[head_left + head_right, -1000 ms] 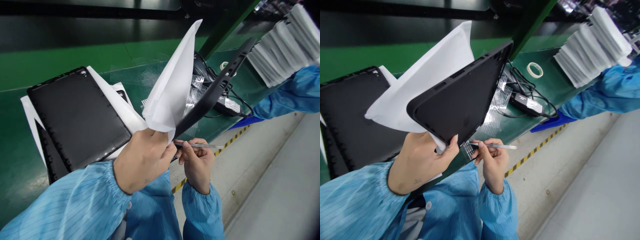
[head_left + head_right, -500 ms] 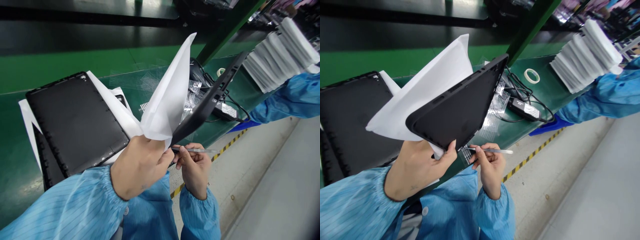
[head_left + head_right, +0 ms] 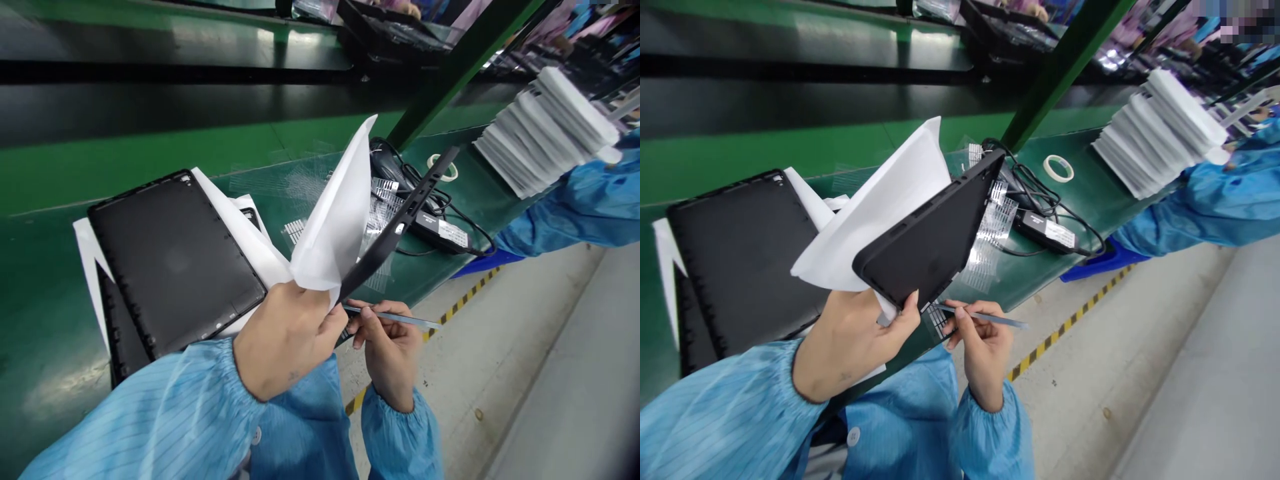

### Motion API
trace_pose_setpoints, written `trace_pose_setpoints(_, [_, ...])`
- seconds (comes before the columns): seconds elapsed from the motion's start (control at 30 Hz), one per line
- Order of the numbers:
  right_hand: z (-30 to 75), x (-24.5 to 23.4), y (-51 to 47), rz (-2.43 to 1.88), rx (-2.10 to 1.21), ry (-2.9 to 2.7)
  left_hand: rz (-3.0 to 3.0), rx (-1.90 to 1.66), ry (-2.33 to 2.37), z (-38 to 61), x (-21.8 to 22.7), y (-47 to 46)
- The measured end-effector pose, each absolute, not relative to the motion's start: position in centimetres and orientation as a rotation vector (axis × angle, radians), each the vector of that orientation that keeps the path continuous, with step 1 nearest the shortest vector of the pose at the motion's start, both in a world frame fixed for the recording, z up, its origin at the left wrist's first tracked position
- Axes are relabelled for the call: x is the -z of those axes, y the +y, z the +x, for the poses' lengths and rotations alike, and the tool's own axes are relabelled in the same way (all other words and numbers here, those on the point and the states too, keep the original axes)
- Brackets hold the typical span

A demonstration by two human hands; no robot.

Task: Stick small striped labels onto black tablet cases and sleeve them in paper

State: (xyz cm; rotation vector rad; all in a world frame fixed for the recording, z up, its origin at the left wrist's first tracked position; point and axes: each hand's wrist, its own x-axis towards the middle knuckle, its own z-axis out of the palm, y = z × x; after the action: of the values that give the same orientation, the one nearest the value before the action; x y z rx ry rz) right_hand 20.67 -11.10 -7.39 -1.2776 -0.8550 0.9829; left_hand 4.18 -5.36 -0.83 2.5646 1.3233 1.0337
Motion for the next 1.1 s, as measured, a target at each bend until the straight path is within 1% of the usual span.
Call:
trace_pose_setpoints(0.1, [20.5,7.3,-11.2,-1.273,-0.977,-0.917,2.508,-1.061,1.327,4.2,1.3,-5.4])
trace_pose_setpoints(0.33, [20.3,6.9,-10.8,-1.317,-0.972,-0.901,2.518,-0.952,1.370,4.2,1.5,-5.6])
trace_pose_setpoints(0.57, [20.0,7.4,-11.4,-1.270,-0.952,-0.971,2.672,-1.000,1.346,4.1,1.1,-5.6])
trace_pose_setpoints(0.7, [20.0,7.3,-10.9,-1.320,-0.951,-0.914,2.457,-1.082,1.336,4.2,1.3,-5.6])
trace_pose_setpoints(0.8, [20.0,7.1,-10.7,-1.307,-0.941,-0.873,2.227,-1.081,1.334,4.5,1.3,-5.8])
trace_pose_setpoints(0.93, [21.1,7.6,-11.3,-1.283,-0.996,-0.811,2.079,-1.115,1.501,4.4,-0.2,-6.2])
trace_pose_setpoints(1.0, [22.1,8.6,-11.1,-1.241,-0.975,-0.678,2.015,-1.170,1.592,3.5,-1.2,-6.0])
trace_pose_setpoints(1.1, [23.2,9.5,-10.0,-1.185,-1.014,-0.590,1.554,-1.284,1.579,0.5,-2.7,-5.6])
